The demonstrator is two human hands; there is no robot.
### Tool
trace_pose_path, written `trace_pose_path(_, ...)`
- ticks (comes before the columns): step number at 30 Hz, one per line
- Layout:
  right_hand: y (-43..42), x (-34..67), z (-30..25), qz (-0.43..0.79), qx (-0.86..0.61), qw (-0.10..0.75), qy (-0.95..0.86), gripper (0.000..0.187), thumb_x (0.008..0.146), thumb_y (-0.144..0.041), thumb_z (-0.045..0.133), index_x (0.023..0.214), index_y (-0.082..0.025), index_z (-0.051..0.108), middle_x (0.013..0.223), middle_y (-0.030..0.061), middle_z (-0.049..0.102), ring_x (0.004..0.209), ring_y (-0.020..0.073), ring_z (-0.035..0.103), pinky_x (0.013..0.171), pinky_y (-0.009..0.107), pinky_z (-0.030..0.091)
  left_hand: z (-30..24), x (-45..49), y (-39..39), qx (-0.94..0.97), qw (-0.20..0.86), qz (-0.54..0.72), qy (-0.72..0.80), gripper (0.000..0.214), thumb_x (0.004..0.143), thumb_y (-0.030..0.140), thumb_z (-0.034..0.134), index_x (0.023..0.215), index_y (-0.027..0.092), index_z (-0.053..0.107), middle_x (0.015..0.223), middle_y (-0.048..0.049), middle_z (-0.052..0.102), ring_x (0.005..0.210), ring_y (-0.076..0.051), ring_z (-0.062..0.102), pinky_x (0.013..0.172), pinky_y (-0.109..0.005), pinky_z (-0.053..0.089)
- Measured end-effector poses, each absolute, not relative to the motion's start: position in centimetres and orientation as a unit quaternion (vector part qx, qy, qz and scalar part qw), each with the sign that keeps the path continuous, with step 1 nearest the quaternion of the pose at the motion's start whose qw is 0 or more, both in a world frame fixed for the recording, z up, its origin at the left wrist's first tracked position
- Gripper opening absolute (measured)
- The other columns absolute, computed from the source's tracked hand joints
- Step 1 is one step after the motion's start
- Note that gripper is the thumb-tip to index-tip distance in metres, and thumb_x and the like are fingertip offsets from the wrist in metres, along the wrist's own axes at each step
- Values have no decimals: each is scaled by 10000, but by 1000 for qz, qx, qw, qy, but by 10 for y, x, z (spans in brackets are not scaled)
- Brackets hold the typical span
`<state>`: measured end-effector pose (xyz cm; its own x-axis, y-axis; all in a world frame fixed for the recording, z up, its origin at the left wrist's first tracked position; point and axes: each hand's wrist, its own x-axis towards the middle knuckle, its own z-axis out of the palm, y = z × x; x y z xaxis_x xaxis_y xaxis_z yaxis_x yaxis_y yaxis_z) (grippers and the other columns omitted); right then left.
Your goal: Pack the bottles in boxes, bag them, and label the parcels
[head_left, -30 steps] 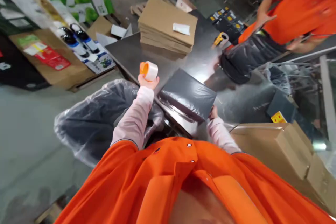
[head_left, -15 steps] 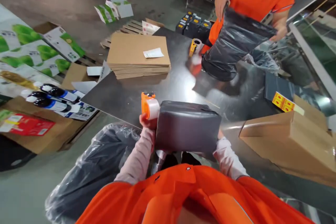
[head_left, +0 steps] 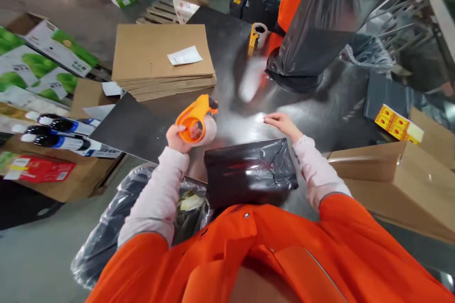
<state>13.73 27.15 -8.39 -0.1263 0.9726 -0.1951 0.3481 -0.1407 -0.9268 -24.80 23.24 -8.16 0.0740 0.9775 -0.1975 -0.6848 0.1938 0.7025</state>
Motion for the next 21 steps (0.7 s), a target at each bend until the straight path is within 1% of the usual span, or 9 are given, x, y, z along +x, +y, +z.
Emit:
trace_pose_path(2, 305, 114, -77, 473, -508, 379, -611, 645, 566, -692, 914, 961, -194, 809, 994, 79, 803, 967, 244, 721, 952, 395, 578, -72, -228, 264, 250, 738, 544, 310, 485, 651, 294, 571, 1077, 81, 664, 525, 0, 469, 386, -114, 342, 399, -230, 305)
trace_pose_path(4, 330, 93, -73, 454, -456, 408, -648, 735, 601, -654, 924, 1145, -181, 779, 1149, 97, 779, 1057, 244, 713, 964, 388, 577, -69, -204, 281, 265, 758, 510, 308, 532, 653, 290, 550, 1130, 80, 655, 523, 6, 455, 387, -118, 340, 409, -232, 302)
trace_pose_path(7, 353, 77, -74, 411, -425, 411, -694, 756, 672, -622, 914, 1253, -176, 728, 1284, 113, 710, 1108, 234, 683, 929, 354, 569, -75, -178, 288, 278, 773, 478, 311, 549, 615, 298, 567, 1122, 108, 660, 537, 10, 456, 393, -113, 343, 415, -233, 305)
trace_pose_path(9, 359, 77, -80, 396, -422, 409, -706, 714, 714, -611, 903, 1247, -171, 722, 1282, 113, 692, 1072, 223, 674, 887, 337, 563, -80, -170, 289, 282, 780, 463, 313, 517, 602, 303, 590, 1078, 116, 660, 545, 11, 455, 407, -111, 358, 423, -233, 317)
trace_pose_path(11, 361, 81, -88, 382, -427, 412, -709, 650, 738, -602, 899, 1193, -166, 741, 1232, 107, 692, 1018, 211, 663, 858, 329, 555, -86, -167, 291, 288, 786, 449, 313, 496, 597, 304, 619, 1054, 113, 654, 554, 10, 459, 430, -110, 384, 436, -229, 334)
trace_pose_path(15, 350, 88, -108, 372, -451, 425, -691, 443, 798, -583, 867, 925, -168, 779, 1030, 79, 717, 920, 190, 636, 858, 330, 547, -99, -168, 302, 310, 789, 432, 307, 499, 625, 272, 649, 1086, 81, 642, 578, 2, 483, 469, -106, 414, 462, -219, 357)
trace_pose_path(17, 342, 93, -118, 398, -459, 424, -671, 395, 829, -561, 844, 877, -173, 790, 978, 69, 738, 898, 187, 650, 862, 328, 550, -108, -169, 309, 307, 797, 418, 309, 490, 645, 261, 628, 1098, 74, 638, 581, 0, 488, 465, -107, 413, 480, -231, 388)
trace_pose_path(19, 337, 102, -130, 443, -452, 418, -652, 371, 818, -543, 846, 868, -177, 808, 956, 63, 758, 882, 189, 674, 846, 323, 555, -120, -167, 319, 308, 815, 378, 311, 542, 648, 260, 601, 1158, 79, 639, 585, -1, 505, 456, -116, 418, 514, -263, 443)
trace_pose_path(21, 334, 120, -142, 489, -428, 404, -643, 362, 758, -533, 879, 801, -181, 806, 905, 55, 761, 852, 189, 687, 824, 321, 556, -134, -165, 332, 331, 832, 320, 311, 650, 630, 253, 600, 1255, 81, 644, 570, 8, 519, 445, -123, 424, 572, -313, 511)
